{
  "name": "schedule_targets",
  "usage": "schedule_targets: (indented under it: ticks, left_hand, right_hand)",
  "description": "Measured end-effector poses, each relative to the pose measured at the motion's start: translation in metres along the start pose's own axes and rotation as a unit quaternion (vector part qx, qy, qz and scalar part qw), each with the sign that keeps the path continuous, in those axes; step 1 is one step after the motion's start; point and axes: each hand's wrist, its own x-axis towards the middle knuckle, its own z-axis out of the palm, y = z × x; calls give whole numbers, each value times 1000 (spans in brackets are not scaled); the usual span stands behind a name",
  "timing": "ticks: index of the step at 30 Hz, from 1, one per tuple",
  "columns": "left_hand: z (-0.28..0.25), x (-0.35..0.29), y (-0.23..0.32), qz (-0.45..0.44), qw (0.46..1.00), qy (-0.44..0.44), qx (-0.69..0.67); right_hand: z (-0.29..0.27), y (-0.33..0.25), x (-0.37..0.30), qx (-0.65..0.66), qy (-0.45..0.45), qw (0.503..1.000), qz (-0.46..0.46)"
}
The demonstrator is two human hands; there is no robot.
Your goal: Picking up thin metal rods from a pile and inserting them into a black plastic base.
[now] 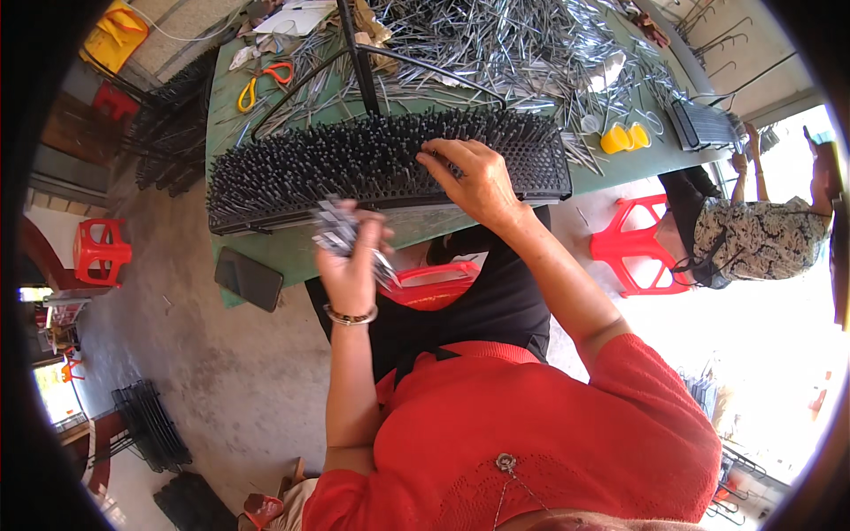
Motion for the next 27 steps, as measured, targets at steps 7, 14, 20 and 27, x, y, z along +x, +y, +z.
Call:
schedule_targets:
  ticks: [7,14,20,27]
  left_hand:
    - [-69,44,-37,293,929,148,170]
    - [-87,26,-91,242,941,153,182]
    - [-88,25,-95,166,938,200,232]
    - [-57,10,-33,-62,995,70,31]
  right_hand:
    - [8,3,-5,-15,-17,998,-58]
    - [11,6,-7,-51,7,995,-90]
    - [8,-1,-4,-119,-24,991,-63]
    - [-6,-6,-8,-23,-9,999,-39]
